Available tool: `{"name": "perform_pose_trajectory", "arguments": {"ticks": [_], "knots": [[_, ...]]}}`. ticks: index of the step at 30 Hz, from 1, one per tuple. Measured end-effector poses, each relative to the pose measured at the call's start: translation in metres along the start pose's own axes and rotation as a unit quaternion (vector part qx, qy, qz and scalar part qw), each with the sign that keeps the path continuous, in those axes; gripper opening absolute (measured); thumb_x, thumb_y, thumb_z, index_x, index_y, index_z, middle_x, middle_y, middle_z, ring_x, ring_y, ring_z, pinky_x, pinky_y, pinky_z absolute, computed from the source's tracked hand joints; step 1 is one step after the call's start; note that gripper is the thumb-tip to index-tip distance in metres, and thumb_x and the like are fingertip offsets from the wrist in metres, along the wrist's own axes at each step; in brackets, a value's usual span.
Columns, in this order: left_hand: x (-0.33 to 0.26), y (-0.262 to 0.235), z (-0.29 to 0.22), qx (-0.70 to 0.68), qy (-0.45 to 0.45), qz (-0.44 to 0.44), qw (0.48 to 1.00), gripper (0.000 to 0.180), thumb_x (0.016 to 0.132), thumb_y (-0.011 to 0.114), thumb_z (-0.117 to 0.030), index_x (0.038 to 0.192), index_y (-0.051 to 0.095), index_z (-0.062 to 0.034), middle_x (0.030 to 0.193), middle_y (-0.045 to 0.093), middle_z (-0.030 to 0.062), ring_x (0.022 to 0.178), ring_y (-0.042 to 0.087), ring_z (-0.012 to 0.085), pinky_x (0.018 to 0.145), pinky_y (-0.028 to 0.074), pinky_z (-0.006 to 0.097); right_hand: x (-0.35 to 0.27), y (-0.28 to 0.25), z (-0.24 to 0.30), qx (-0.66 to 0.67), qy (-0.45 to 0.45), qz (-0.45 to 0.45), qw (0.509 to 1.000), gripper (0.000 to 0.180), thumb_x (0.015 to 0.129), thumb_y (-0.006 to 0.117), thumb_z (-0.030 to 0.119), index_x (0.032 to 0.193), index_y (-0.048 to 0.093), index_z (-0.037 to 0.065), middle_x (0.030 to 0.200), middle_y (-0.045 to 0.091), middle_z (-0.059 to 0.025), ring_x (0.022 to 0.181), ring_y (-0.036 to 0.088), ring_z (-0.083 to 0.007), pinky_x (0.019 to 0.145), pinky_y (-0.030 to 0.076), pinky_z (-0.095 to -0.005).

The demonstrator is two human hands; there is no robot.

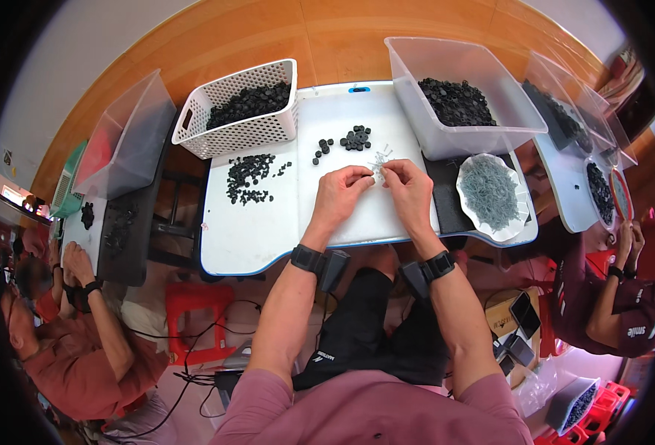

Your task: The person assembles components by inserting pins into black plastic pieces by hand.

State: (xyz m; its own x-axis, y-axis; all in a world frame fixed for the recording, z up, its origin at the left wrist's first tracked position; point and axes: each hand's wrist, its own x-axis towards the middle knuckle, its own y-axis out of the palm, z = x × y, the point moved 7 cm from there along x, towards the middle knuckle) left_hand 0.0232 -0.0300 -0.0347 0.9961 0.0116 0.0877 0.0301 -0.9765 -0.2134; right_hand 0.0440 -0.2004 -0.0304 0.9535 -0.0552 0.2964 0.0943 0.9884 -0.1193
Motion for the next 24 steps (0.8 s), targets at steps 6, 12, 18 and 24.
{"name": "perform_pose_trajectory", "arguments": {"ticks": [6, 12, 18, 24], "knots": [[-0.003, -0.001, 0.000, -0.057, 0.005, -0.014, 0.998, 0.022, 0.094, 0.075, -0.005, 0.114, 0.075, 0.0036, 0.102, 0.079, 0.0087, 0.091, 0.072, 0.0107, 0.081, 0.057, 0.024, -0.001, -0.004, -0.001, 0.027, 0.004, -0.033, 0.999, 0.011, 0.093, 0.073, 0.006, 0.099, 0.074, -0.003, 0.080, 0.075, -0.0080, 0.069, 0.068, -0.0105, 0.066, 0.054, -0.0262], [-0.008, -0.003, -0.004, -0.083, 0.026, -0.011, 0.996, 0.024, 0.092, 0.076, 0.000, 0.115, 0.074, 0.0040, 0.106, 0.078, 0.0095, 0.095, 0.072, 0.0114, 0.084, 0.058, 0.025, -0.001, -0.005, -0.001, 0.039, 0.003, -0.035, 0.999, 0.011, 0.093, 0.073, 0.006, 0.099, 0.074, -0.003, 0.079, 0.075, -0.0078, 0.068, 0.068, -0.0104, 0.065, 0.055, -0.0265], [-0.010, -0.001, -0.005, -0.129, 0.035, -0.008, 0.991, 0.024, 0.092, 0.075, 0.003, 0.116, 0.074, 0.0039, 0.107, 0.078, 0.0097, 0.096, 0.073, 0.0123, 0.087, 0.059, 0.026, -0.001, -0.007, -0.001, 0.024, 0.008, -0.030, 0.999, 0.011, 0.093, 0.073, 0.006, 0.099, 0.074, -0.003, 0.079, 0.075, -0.0084, 0.067, 0.069, -0.0107, 0.063, 0.056, -0.0271], [-0.007, -0.006, -0.003, -0.122, 0.041, -0.005, 0.992, 0.024, 0.092, 0.074, 0.005, 0.116, 0.073, 0.0043, 0.110, 0.078, 0.0108, 0.098, 0.073, 0.0135, 0.090, 0.059, 0.027, 0.002, -0.002, 0.001, 0.021, 0.002, -0.024, 0.999, 0.011, 0.092, 0.073, 0.006, 0.099, 0.075, -0.003, 0.079, 0.076, -0.0091, 0.067, 0.069, -0.0110, 0.062, 0.056, -0.0274]]}}
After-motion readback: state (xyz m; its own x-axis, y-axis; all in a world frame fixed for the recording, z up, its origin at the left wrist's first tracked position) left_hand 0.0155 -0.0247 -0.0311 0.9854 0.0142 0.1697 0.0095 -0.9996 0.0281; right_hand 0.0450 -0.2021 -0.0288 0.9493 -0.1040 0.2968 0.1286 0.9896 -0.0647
